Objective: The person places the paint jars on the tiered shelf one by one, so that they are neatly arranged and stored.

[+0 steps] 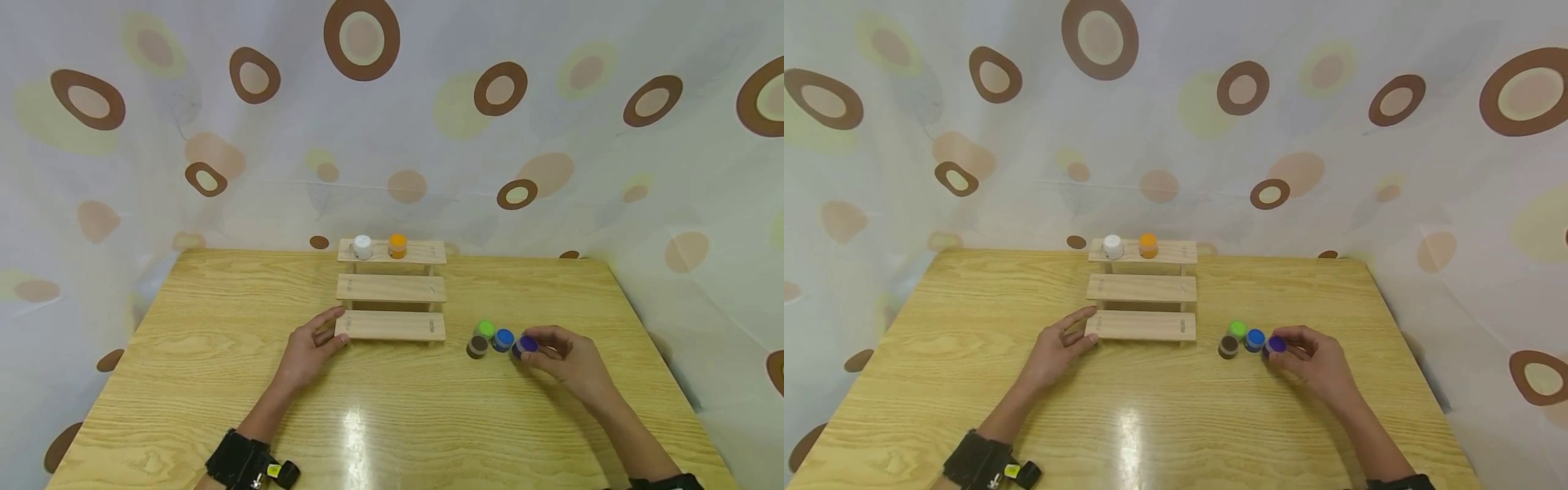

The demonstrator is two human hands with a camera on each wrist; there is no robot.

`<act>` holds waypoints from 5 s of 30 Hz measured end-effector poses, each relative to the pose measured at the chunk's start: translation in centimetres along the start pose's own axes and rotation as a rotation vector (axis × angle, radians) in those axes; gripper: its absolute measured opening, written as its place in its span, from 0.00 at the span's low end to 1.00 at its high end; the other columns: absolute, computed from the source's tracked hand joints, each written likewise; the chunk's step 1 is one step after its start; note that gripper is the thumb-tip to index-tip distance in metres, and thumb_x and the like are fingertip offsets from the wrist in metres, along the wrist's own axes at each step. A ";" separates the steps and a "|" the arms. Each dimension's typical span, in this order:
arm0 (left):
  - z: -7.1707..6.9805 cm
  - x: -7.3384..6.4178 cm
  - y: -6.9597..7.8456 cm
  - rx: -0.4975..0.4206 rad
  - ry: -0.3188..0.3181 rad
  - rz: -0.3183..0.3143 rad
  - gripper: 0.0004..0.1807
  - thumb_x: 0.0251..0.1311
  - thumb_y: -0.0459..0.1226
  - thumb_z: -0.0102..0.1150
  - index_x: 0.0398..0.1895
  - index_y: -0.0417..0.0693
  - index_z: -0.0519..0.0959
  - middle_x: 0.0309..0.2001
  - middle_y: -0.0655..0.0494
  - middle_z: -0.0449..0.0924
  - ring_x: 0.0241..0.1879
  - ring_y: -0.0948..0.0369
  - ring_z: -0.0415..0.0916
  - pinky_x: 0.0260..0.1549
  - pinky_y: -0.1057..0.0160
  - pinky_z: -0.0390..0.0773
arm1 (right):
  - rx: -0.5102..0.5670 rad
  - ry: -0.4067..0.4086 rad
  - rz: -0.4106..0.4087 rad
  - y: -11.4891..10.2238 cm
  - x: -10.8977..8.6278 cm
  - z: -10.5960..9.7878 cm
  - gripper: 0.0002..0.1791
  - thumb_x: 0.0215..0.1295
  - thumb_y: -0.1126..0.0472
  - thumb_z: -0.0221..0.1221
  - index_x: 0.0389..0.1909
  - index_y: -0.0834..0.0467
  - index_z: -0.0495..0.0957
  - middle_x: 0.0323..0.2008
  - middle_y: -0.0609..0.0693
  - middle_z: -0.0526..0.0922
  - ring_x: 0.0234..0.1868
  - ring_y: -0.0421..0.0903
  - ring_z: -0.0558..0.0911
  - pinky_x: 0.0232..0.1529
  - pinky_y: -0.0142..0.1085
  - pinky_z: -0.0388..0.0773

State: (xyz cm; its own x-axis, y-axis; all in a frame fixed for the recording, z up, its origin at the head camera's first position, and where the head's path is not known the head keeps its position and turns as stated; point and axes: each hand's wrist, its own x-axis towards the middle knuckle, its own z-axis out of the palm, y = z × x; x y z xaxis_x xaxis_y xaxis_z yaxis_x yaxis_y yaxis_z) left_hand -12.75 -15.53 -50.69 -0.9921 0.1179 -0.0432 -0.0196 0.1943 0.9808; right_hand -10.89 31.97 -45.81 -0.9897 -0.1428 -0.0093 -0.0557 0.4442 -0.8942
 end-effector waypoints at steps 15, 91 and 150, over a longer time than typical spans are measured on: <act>0.1 -0.1 0.1 -0.016 0.003 -0.002 0.30 0.72 0.34 0.67 0.76 0.56 0.75 0.78 0.44 0.67 0.69 0.47 0.75 0.55 0.60 0.85 | 0.001 0.015 -0.046 -2.9 0.3 -1.6 0.25 0.72 0.60 0.70 0.64 0.67 0.79 0.53 0.48 0.87 0.53 0.32 0.86 0.51 0.28 0.85; 0.1 -0.1 -0.2 -0.012 -0.006 0.001 0.31 0.71 0.35 0.68 0.76 0.55 0.74 0.81 0.49 0.61 0.71 0.45 0.72 0.58 0.57 0.83 | -0.056 0.129 -0.124 -9.8 10.9 -4.0 0.25 0.71 0.57 0.71 0.64 0.63 0.81 0.51 0.42 0.85 0.49 0.32 0.86 0.47 0.24 0.84; 0.3 -0.2 0.0 0.002 -0.011 0.004 0.31 0.71 0.37 0.68 0.76 0.58 0.74 0.81 0.49 0.61 0.73 0.47 0.70 0.60 0.52 0.82 | 0.030 -0.066 -0.197 -13.2 16.9 6.7 0.22 0.68 0.59 0.73 0.60 0.62 0.83 0.57 0.60 0.84 0.62 0.56 0.84 0.58 0.34 0.84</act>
State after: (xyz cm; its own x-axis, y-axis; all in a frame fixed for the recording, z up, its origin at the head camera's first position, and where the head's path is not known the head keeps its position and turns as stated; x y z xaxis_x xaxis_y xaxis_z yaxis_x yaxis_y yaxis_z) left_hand -12.51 -15.29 -50.73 -0.9908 0.1290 -0.0416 -0.0157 0.1954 0.9806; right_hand -25.95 17.79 -37.10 -0.9493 -0.2819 0.1388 -0.2423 0.3754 -0.8946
